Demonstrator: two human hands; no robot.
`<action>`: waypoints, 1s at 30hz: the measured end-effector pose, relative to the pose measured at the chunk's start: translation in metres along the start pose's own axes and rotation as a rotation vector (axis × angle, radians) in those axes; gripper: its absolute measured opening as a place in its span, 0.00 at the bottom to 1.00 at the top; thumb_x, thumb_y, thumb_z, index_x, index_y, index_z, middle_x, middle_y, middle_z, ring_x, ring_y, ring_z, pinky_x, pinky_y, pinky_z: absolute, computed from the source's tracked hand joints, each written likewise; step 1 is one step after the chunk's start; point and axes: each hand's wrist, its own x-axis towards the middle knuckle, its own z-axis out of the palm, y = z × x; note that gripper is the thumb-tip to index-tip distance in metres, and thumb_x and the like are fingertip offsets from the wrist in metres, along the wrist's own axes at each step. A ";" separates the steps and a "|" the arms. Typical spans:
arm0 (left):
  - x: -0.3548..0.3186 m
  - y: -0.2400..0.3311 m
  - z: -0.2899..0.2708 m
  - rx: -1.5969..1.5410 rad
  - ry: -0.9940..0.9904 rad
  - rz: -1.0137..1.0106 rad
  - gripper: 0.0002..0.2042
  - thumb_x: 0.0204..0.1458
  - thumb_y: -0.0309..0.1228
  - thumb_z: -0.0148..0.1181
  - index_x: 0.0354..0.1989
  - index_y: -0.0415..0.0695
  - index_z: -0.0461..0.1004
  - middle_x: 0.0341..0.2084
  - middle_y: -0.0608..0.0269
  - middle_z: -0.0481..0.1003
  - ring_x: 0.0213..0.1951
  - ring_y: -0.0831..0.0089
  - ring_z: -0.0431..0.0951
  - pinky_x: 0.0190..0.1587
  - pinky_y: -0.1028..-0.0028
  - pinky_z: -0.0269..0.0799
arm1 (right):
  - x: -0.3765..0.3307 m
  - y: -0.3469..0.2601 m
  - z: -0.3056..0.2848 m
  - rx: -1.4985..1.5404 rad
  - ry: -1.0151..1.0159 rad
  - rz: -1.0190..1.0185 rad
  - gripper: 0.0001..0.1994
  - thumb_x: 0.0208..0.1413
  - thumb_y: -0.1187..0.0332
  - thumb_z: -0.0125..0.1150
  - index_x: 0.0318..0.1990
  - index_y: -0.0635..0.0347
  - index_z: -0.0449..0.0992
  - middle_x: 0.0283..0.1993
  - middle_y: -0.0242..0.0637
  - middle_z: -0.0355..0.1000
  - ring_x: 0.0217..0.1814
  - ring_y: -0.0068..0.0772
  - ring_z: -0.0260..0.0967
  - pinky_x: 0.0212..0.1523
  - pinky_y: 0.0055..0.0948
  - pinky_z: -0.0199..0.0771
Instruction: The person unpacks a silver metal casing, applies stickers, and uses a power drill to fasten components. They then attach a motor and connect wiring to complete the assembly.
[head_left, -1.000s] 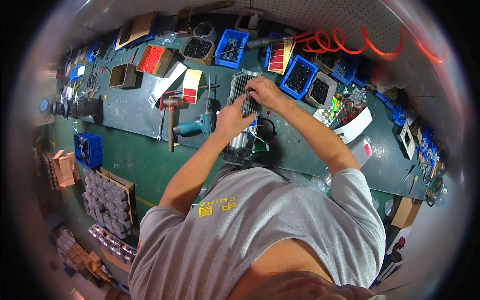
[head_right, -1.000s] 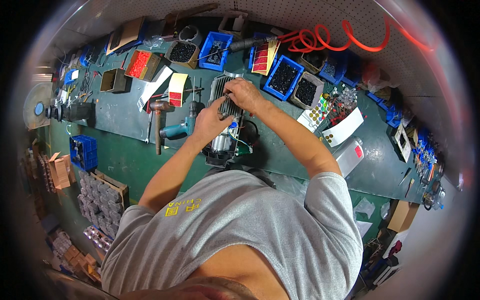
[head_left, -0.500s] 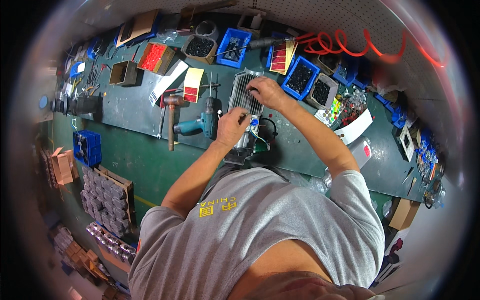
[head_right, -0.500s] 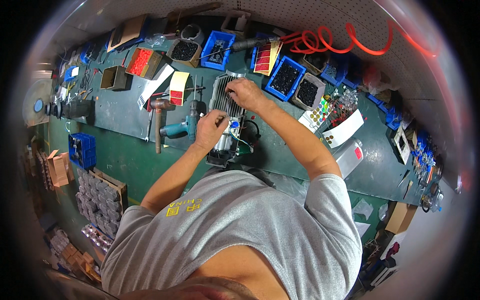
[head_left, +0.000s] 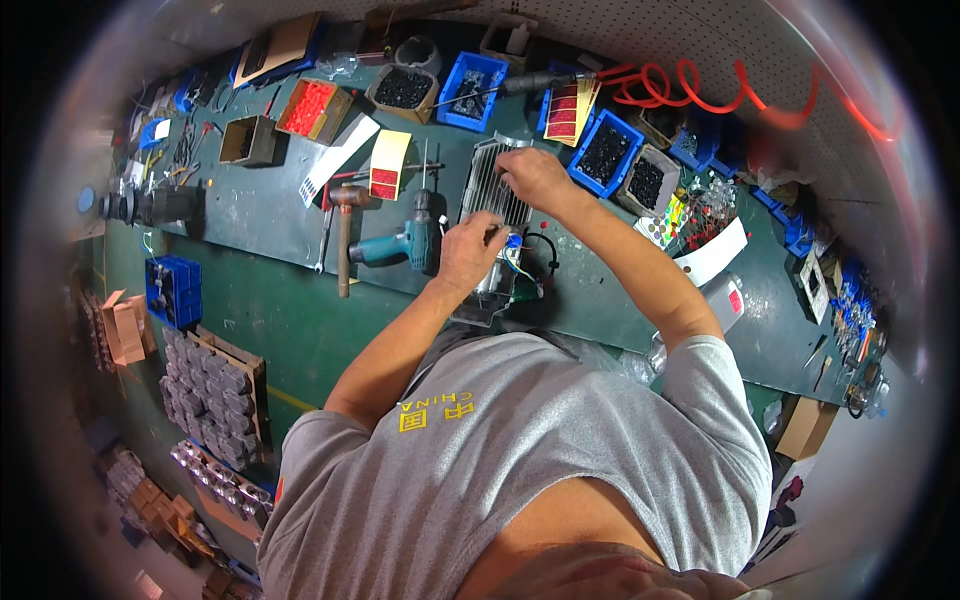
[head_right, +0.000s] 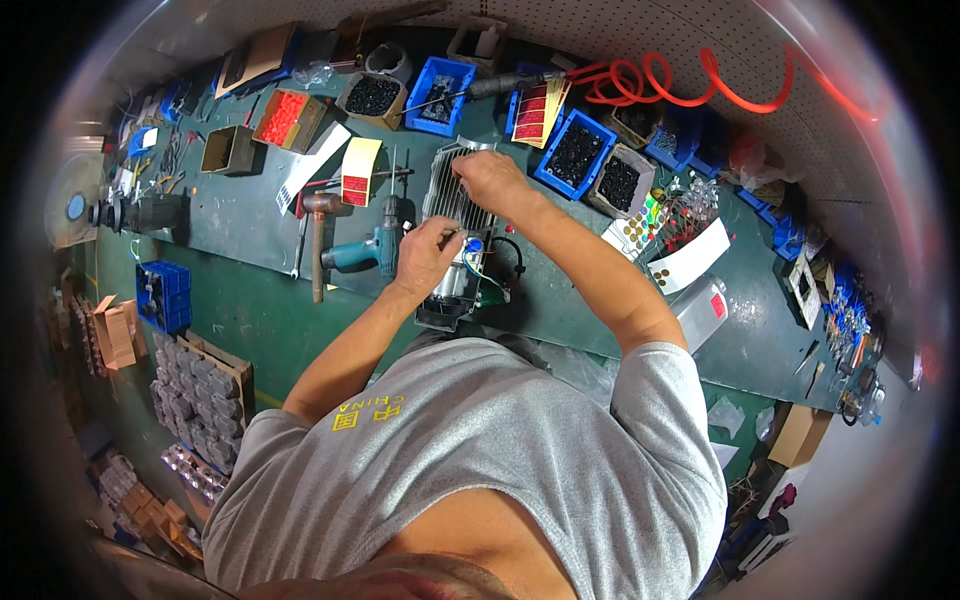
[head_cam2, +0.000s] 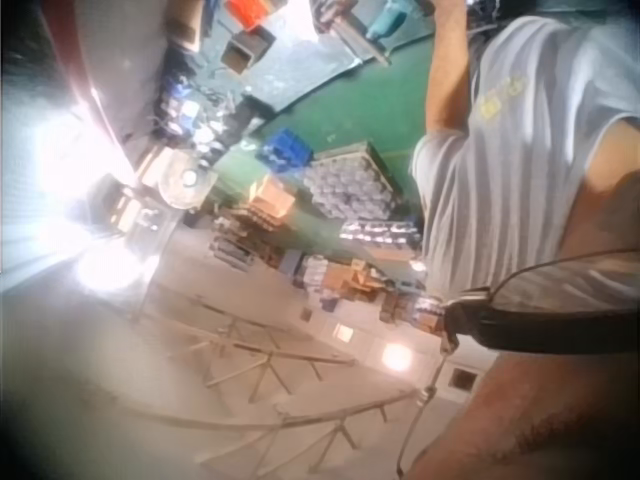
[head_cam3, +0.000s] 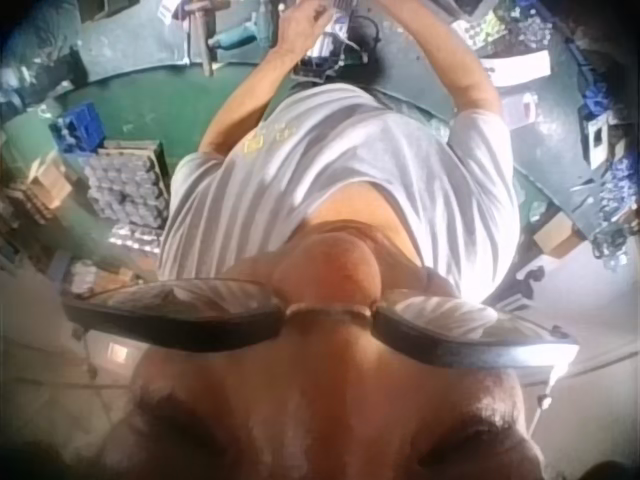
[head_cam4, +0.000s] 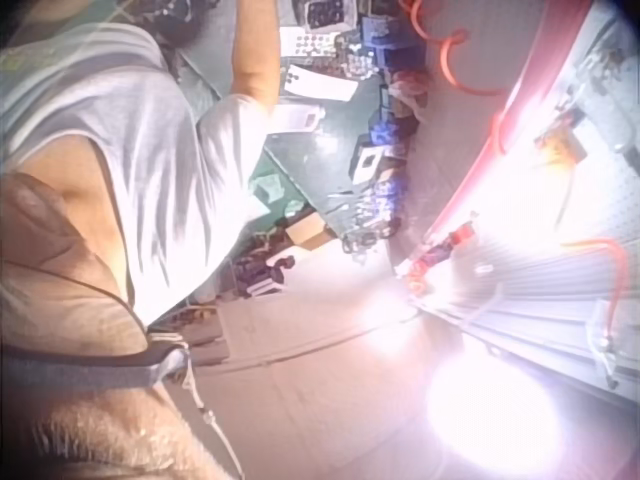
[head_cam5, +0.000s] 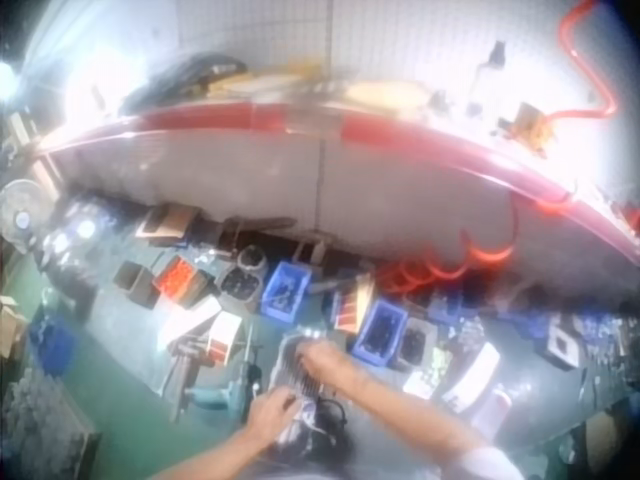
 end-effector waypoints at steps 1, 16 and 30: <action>0.000 0.000 0.000 0.002 0.001 0.003 0.10 0.53 0.31 0.68 0.40 0.41 0.76 0.33 0.51 0.80 0.35 0.52 0.82 0.37 0.60 0.77 | 0.001 -0.005 -0.001 -0.067 -0.020 0.012 0.05 0.54 0.74 0.58 0.37 0.60 0.79 0.40 0.46 0.80 0.47 0.54 0.77 0.48 0.49 0.78; 0.002 -0.006 -0.008 -0.026 -0.032 0.049 0.10 0.55 0.29 0.67 0.42 0.38 0.80 0.35 0.50 0.81 0.36 0.56 0.83 0.40 0.66 0.79 | -0.112 -0.063 0.050 0.422 0.451 0.300 0.12 0.52 0.72 0.68 0.43 0.65 0.77 0.40 0.49 0.76 0.41 0.50 0.77 0.42 0.42 0.78; 0.002 -0.010 -0.009 -0.058 -0.067 0.066 0.08 0.57 0.27 0.64 0.42 0.38 0.80 0.36 0.52 0.80 0.36 0.61 0.82 0.40 0.68 0.78 | -0.114 -0.076 0.064 0.347 0.467 0.296 0.08 0.53 0.76 0.65 0.39 0.65 0.74 0.41 0.50 0.70 0.46 0.57 0.69 0.46 0.48 0.72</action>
